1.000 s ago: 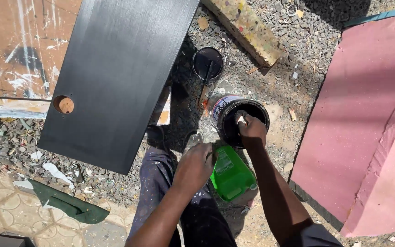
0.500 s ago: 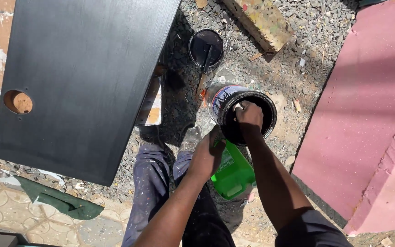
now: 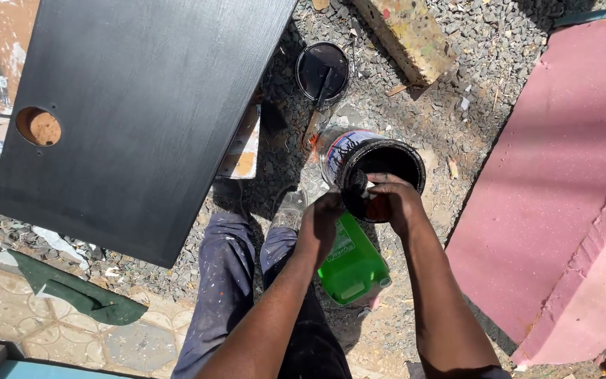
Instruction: Applying black paint or stain to a wooden furniture panel using a sponge applicator
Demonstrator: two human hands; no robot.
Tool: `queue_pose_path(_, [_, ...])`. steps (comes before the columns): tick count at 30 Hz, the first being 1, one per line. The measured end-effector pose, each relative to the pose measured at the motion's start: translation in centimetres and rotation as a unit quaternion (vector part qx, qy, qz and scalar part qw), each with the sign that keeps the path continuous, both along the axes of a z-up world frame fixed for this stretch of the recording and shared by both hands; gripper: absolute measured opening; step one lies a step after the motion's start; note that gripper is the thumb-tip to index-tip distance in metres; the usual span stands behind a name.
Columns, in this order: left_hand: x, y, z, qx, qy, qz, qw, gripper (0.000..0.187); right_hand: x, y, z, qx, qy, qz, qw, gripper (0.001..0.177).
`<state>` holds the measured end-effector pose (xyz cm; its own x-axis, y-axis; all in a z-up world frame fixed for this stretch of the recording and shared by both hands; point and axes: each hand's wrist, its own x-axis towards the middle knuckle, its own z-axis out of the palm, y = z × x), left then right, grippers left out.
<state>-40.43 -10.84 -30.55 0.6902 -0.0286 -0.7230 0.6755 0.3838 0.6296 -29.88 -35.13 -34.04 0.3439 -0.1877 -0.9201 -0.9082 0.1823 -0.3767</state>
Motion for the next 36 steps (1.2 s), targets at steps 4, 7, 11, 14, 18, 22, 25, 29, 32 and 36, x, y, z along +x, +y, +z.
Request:
queue_pose_path(4, [-0.4, 0.4, 0.5, -0.031, 0.021, 0.009, 0.999, 0.029, 3.0, 3.0, 4.0, 0.006, 0.037, 0.022, 0.999, 0.043])
queue_pose_path(7, [-0.4, 0.5, 0.5, -0.064, 0.041, 0.019, 0.997, 0.037, 4.7, 3.3, 5.3, -0.007, 0.138, 0.012, 0.990, 0.022])
queue_pose_path(11, [-1.8, -0.4, -2.4, 0.058, 0.001, -0.115, 0.992, 0.042, 5.1, 2.2, 3.3, -0.108, 0.134, 0.142, 0.975, 0.016])
queue_pose_path(14, [1.6, -0.1, -0.9, 0.093, -0.069, -0.190, 0.975, 0.049, 6.9, 4.1, 6.2, -0.154, 0.144, 0.323, 0.923, 0.035])
queue_pose_path(18, [6.0, 0.8, 2.5, 0.299, -0.281, -0.370, 0.833, 0.021, 3.6, 0.9, 2.9, 0.142, 0.063, -0.117, 0.981, 0.020])
queue_pose_path(22, [10.3, 2.4, 13.0, 0.200, -0.208, -0.278, 0.916, 0.017, 8.4, 6.8, 16.0, 0.169, -0.016, -0.150, 0.974, 0.028])
queue_pose_path(25, [16.2, 7.0, 21.3, 0.036, -0.085, -0.132, 0.987, 0.014, 11.0, 8.2, 20.1, 0.208, -0.091, -0.140, 0.964, 0.024])
queue_pose_path(29, [26.7, 18.5, 29.1, 0.220, -0.090, -0.132, 0.962, 0.012, 17.1, 12.0, 25.4, 0.233, -0.198, -0.066, 0.950, 0.031])
queue_pose_path(32, [32.9, 25.9, 28.0, 0.482, -0.118, -0.121, 0.859, 0.038, 21.2, 16.6, 28.7, 0.188, -0.249, -0.023, 0.950, 0.031])
queue_pose_path(36, [38.7, 30.6, 23.3, 0.613, -0.047, -0.236, 0.753, 0.137, 25.2, 20.4, 29.0, -0.066, -0.369, 0.122, 0.919, 0.035])
